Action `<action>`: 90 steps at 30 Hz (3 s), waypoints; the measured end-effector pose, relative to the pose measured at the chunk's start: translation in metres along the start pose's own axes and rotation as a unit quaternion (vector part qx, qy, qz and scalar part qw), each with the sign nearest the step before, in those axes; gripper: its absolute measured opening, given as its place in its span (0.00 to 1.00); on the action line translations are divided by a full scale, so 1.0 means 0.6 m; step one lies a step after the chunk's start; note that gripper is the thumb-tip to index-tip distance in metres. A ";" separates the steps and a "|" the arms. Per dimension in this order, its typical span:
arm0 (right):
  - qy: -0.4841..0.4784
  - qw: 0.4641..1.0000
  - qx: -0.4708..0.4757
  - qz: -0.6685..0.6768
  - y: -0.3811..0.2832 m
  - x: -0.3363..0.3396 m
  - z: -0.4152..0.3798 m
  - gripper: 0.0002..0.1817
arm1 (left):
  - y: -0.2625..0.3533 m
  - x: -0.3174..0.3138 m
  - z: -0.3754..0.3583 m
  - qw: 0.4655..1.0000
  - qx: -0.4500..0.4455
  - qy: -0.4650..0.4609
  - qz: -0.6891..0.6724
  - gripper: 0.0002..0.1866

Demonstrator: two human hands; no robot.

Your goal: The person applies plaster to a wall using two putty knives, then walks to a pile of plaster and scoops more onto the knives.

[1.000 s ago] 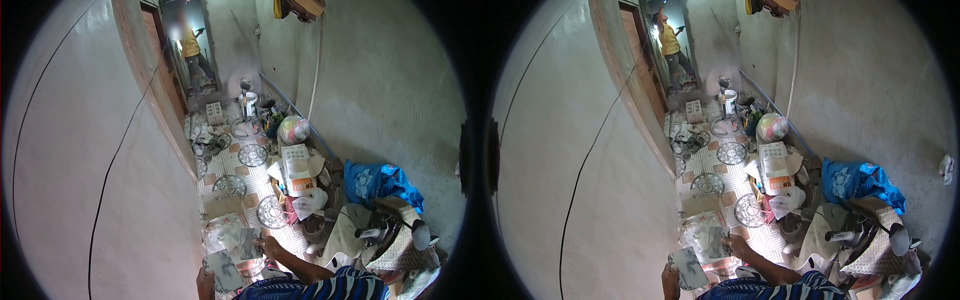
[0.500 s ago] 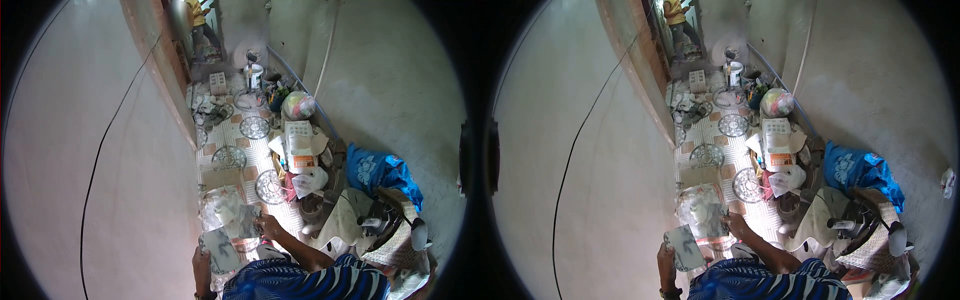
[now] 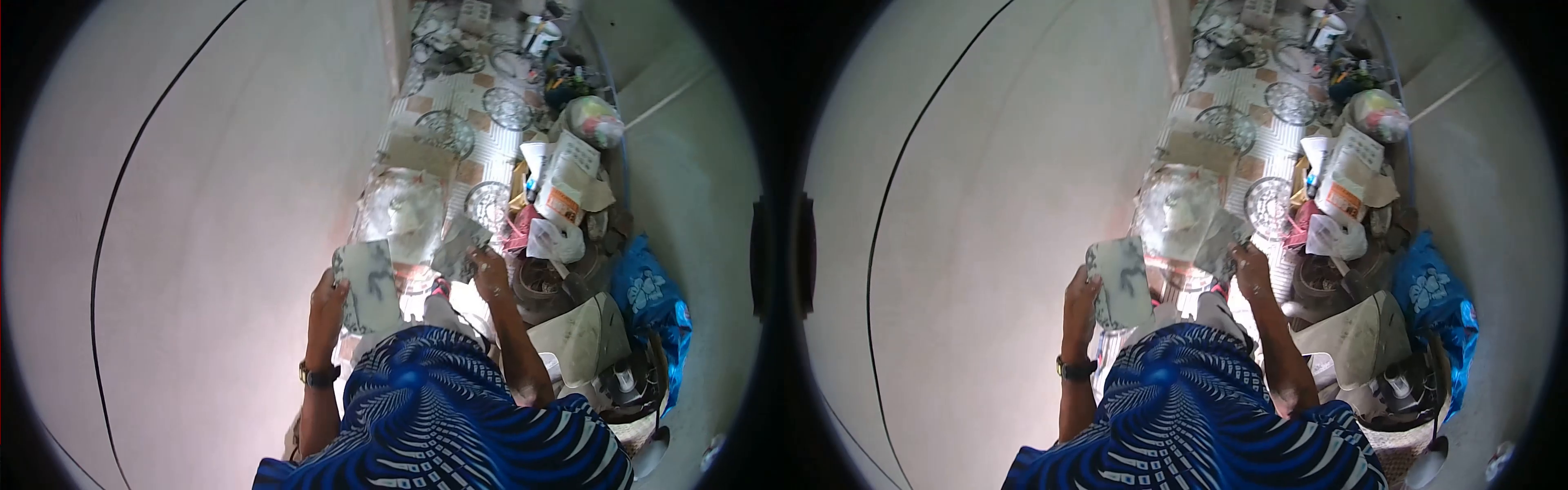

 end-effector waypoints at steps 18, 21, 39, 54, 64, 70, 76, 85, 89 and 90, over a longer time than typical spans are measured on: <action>-0.193 0.751 0.344 -0.531 0.056 -0.083 0.057 0.23 | -0.127 0.017 0.024 0.984 0.109 0.072 -0.122 0.20; -0.266 0.696 0.295 -0.599 0.125 -0.090 0.091 0.24 | -0.172 0.003 0.039 0.980 0.143 0.082 -0.108 0.21; -0.357 0.541 0.375 -0.663 0.483 -0.012 0.452 0.31 | -0.615 -0.168 0.235 0.944 0.168 0.250 -0.136 0.16; -0.308 0.453 0.409 -0.730 0.557 0.029 0.409 0.31 | -0.836 -0.250 0.404 0.943 0.060 0.214 -0.246 0.21; -0.255 0.363 0.475 -0.760 0.553 0.021 0.394 0.27 | -0.875 -0.301 0.474 0.915 -0.073 0.166 -0.360 0.21; -0.294 0.389 0.442 -0.753 0.588 0.037 0.400 0.17 | -0.871 -0.291 0.441 0.906 -0.104 0.124 -0.391 0.22; -0.268 0.329 0.437 -0.793 0.658 0.023 0.411 0.11 | -0.902 -0.269 0.435 0.919 -0.076 0.151 -0.356 0.26; -0.268 0.340 0.435 -0.790 0.668 0.012 0.412 0.17 | -0.898 -0.273 0.442 0.889 -0.092 0.094 -0.439 0.19; -0.274 0.368 0.376 -0.805 0.594 -0.014 0.387 0.14 | -0.927 -0.253 0.438 0.895 -0.016 0.147 -0.420 0.15; -0.247 0.370 0.405 -0.799 0.589 -0.018 0.384 0.14 | -0.929 -0.251 0.433 0.890 -0.009 0.149 -0.430 0.15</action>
Point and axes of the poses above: each hand's wrist, its own z-axis towards the middle knuckle, its own x-axis out of the back of the hand, y = z × x, the point moved 8 cm from there along z, towards the middle knuckle, and after that the axes turned 11 degrees about z, right-handed, at the moved point
